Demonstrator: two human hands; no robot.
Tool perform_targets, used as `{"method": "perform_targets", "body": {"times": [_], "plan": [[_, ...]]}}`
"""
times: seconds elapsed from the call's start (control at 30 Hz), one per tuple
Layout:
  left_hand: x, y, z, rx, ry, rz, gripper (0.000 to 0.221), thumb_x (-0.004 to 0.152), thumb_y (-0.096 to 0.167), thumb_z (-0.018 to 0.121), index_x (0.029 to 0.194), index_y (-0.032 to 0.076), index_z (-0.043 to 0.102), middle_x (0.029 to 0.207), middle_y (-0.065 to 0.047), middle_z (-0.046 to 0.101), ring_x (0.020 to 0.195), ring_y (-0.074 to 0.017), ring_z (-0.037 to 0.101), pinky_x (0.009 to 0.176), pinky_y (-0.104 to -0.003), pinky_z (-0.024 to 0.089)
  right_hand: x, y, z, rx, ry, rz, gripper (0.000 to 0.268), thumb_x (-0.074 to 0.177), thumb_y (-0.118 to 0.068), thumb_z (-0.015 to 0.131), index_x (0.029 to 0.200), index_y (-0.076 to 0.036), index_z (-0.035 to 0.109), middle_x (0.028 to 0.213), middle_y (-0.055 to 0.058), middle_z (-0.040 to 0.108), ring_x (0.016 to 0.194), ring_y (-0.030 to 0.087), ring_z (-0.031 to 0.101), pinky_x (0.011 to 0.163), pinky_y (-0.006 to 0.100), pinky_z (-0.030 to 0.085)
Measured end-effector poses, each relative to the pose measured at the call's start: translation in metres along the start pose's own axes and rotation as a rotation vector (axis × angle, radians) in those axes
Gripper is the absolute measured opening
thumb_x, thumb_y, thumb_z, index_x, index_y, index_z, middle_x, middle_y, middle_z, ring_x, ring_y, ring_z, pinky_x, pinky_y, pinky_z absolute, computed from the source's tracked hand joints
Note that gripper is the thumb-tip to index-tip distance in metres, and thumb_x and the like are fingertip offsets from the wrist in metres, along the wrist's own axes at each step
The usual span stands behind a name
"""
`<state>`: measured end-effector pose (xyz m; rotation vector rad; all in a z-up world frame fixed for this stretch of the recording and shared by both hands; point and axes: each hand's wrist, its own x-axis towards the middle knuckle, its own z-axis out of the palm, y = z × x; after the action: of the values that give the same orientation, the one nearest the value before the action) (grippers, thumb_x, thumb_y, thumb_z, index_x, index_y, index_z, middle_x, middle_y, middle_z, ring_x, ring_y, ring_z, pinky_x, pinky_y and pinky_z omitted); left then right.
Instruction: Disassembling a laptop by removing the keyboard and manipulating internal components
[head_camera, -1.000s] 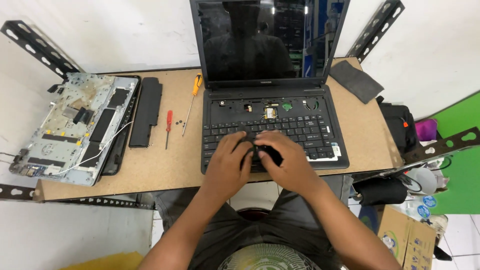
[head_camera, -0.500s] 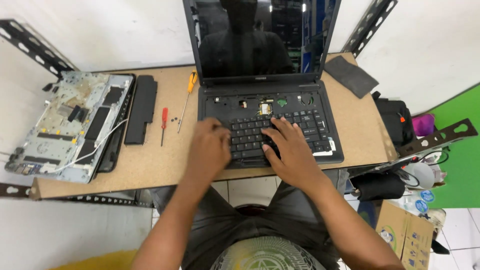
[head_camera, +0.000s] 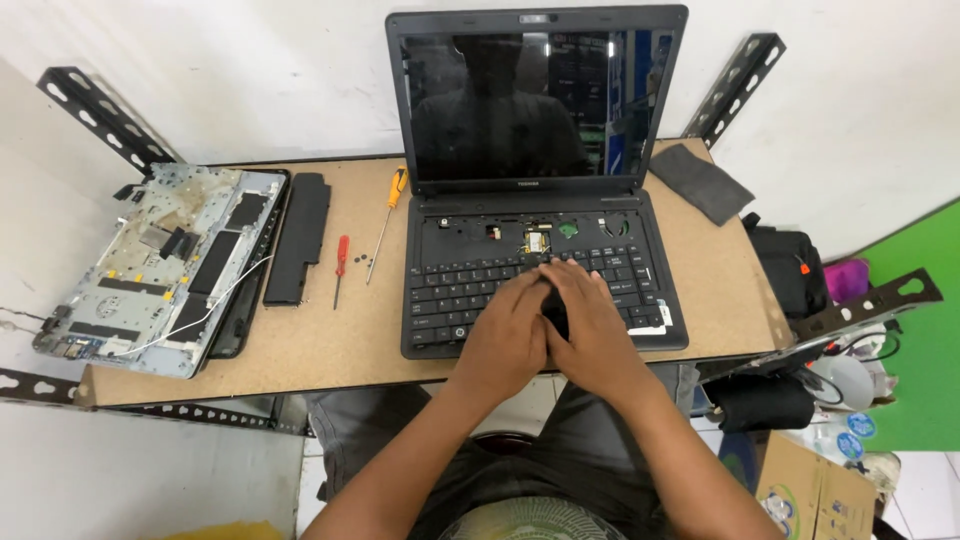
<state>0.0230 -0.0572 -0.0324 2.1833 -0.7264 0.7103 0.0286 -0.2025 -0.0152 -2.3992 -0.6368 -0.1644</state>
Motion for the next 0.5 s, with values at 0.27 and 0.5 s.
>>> {"method": "perform_targets", "body": {"times": [0.27,0.5], "plan": [[-0.019,-0.024,-0.038,0.254,-0.014,-0.050,0.019,0.077,-0.003,0.050,0.090,0.004,0.063,0.093,-0.015,0.056,0.103,-0.0373,0.054,0.091,-0.045,0.041,0.004,-0.012,-0.004,-0.074,-0.043,0.034,0.045,0.092,-0.036,0.050,0.135,-0.022,0.048,0.136,0.014,0.046,0.134,0.039,0.033,0.109,0.056,0.016],[-0.029,-0.024,-0.092,0.635,-0.097,-0.287,0.018,0.073,0.001,0.051,0.089,0.008,0.057,0.113,-0.018,0.055,0.113,-0.0414,0.048,0.089,-0.048,0.041,0.003,-0.014,-0.002,-0.060,0.000,0.067,0.040,0.093,-0.037,0.050,0.127,-0.018,0.056,0.135,0.015,0.048,0.134,0.039,0.034,0.111,0.055,0.016]]}}
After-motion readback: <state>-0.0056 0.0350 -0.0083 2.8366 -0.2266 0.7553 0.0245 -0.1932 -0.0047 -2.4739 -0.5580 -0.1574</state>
